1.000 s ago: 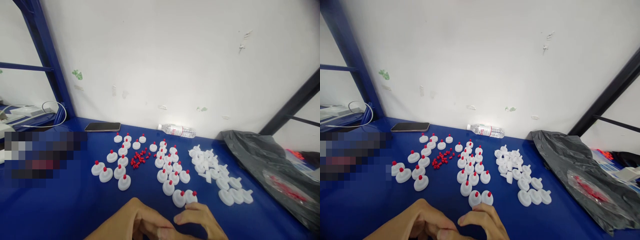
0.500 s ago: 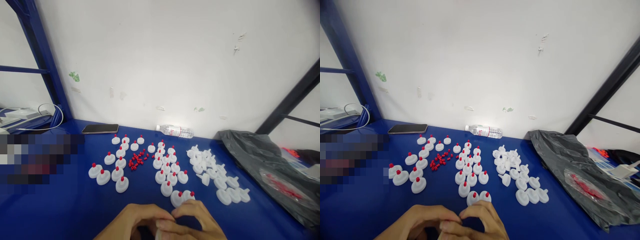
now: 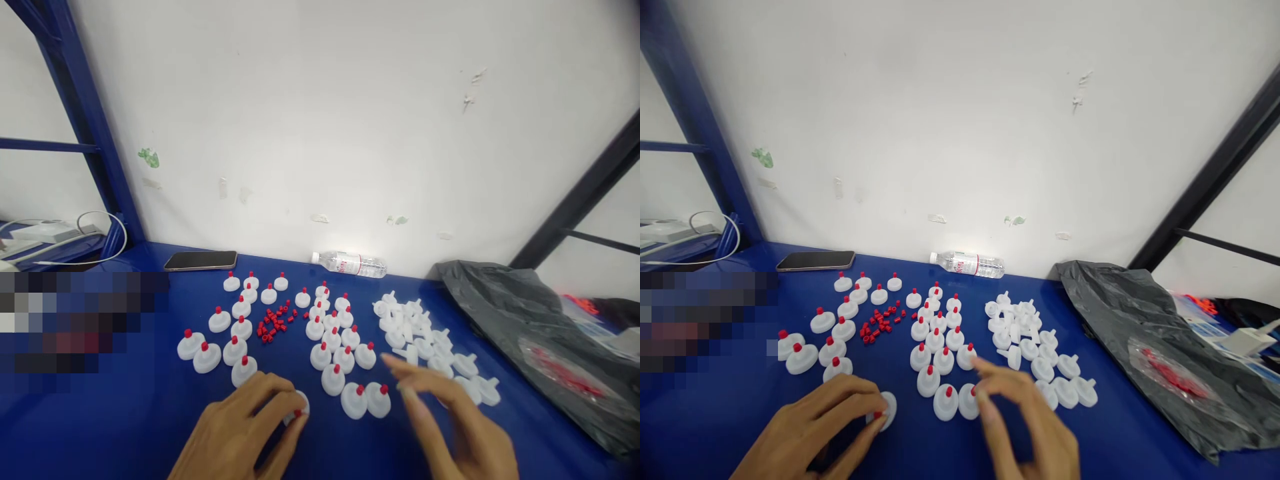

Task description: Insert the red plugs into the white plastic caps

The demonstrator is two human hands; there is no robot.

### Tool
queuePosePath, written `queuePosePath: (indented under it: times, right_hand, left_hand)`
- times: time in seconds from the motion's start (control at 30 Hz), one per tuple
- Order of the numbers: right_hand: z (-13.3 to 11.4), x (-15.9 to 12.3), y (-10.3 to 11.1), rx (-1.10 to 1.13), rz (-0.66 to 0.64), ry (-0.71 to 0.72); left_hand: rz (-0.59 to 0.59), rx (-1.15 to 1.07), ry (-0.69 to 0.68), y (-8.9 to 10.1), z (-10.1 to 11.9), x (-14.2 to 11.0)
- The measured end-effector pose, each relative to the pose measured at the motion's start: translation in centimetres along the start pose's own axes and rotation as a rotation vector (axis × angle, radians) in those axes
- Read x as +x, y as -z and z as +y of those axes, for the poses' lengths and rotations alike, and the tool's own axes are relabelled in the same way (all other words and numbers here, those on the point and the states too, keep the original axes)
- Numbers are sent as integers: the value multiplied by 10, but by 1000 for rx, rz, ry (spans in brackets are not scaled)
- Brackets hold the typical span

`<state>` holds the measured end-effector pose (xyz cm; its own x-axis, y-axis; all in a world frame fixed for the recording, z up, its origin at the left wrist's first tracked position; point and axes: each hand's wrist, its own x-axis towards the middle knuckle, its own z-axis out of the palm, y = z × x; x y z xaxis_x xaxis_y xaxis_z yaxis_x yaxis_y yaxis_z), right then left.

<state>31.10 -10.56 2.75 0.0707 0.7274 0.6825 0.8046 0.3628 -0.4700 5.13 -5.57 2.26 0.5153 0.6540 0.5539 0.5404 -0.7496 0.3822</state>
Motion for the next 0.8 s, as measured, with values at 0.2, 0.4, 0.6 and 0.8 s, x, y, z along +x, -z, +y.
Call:
queuePosePath:
  times: [0.2, 0.4, 0.6, 0.8]
  right_hand:
    - [45, 14, 11, -398, 0, 143]
    - [58, 9, 6, -465, -6, 90]
    - [66, 8, 7, -447, -25, 30]
    - [66, 7, 6, -454, -19, 71]
  left_hand:
    - [50, 456, 148, 9, -24, -1]
    - [-90, 711, 251, 21, -28, -2]
    - [24, 786, 170, 18, -17, 15]
    - [-63, 771, 194, 12, -20, 34]
